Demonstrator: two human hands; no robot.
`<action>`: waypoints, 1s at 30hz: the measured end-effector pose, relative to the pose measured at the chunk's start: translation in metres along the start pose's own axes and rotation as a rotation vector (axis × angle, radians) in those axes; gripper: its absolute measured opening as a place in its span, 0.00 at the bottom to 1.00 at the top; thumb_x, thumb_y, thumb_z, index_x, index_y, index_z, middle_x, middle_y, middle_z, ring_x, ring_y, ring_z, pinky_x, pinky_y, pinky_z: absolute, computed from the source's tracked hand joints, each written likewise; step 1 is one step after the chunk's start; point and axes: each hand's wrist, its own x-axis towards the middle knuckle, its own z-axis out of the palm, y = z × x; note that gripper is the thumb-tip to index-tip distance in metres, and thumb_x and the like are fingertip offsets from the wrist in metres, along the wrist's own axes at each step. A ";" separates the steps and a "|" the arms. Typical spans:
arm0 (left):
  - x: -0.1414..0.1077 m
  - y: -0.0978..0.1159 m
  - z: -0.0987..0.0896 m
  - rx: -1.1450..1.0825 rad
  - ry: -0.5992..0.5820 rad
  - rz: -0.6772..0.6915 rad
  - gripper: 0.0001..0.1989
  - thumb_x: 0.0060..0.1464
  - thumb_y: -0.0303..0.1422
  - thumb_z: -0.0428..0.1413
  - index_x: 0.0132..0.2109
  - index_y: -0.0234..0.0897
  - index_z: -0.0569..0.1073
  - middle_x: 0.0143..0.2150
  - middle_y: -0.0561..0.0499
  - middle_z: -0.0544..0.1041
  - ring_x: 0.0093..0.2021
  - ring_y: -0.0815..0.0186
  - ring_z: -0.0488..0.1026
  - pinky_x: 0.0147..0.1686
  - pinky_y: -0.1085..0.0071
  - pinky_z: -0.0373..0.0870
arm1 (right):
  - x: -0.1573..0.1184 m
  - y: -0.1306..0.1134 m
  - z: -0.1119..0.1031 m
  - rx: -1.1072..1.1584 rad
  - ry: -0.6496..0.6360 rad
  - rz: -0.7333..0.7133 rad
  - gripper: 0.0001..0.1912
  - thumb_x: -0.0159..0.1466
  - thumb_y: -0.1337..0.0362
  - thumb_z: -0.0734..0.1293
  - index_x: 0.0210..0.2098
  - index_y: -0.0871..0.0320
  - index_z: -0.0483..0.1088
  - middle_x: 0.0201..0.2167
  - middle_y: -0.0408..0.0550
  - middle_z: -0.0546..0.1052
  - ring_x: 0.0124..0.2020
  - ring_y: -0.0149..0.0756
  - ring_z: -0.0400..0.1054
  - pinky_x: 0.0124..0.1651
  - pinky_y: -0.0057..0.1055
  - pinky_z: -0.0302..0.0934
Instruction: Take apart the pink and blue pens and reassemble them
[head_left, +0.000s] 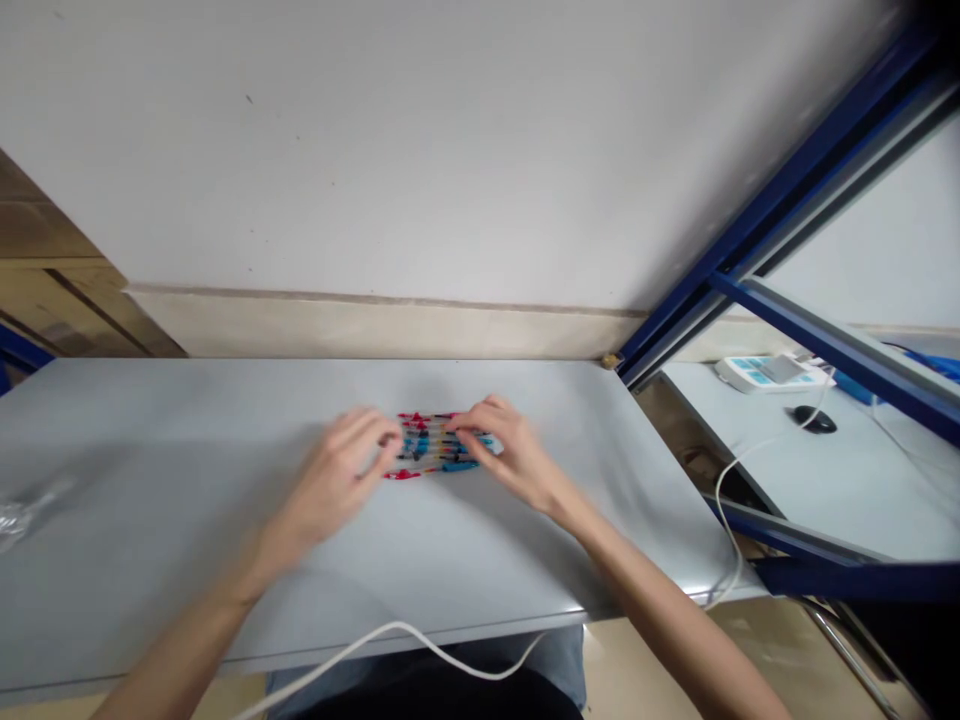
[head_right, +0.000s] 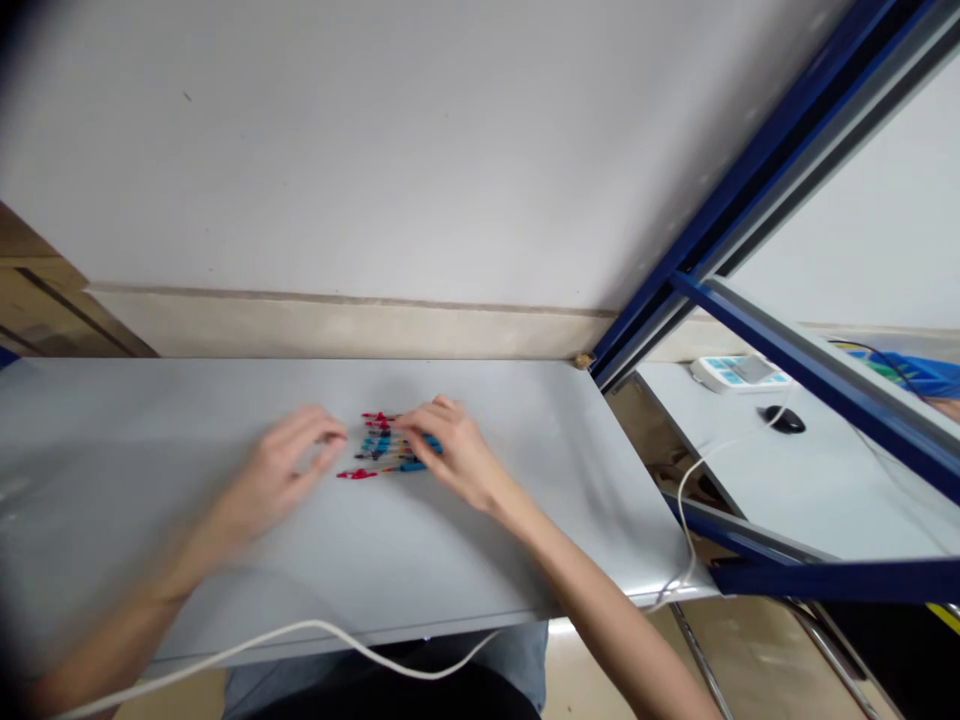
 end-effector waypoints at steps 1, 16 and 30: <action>-0.002 0.002 0.008 0.050 -0.073 0.038 0.11 0.71 0.36 0.50 0.51 0.37 0.74 0.46 0.46 0.76 0.44 0.61 0.73 0.45 0.61 0.72 | -0.001 0.012 0.012 -0.044 -0.055 -0.038 0.09 0.73 0.67 0.62 0.45 0.55 0.75 0.38 0.48 0.78 0.39 0.40 0.68 0.46 0.39 0.65; -0.023 -0.004 0.054 0.340 -0.221 0.224 0.13 0.71 0.28 0.46 0.40 0.37 0.73 0.40 0.45 0.75 0.43 0.57 0.72 0.40 0.61 0.64 | -0.010 0.039 0.035 0.013 0.098 0.040 0.12 0.75 0.66 0.58 0.46 0.55 0.73 0.39 0.50 0.78 0.39 0.41 0.66 0.47 0.40 0.64; 0.038 -0.029 0.061 0.214 -0.011 0.010 0.14 0.56 0.17 0.46 0.40 0.37 0.71 0.36 0.47 0.77 0.38 0.58 0.73 0.39 0.64 0.66 | 0.021 0.057 0.041 -0.373 -0.118 0.075 0.13 0.75 0.71 0.56 0.45 0.57 0.72 0.38 0.52 0.79 0.41 0.44 0.66 0.46 0.39 0.56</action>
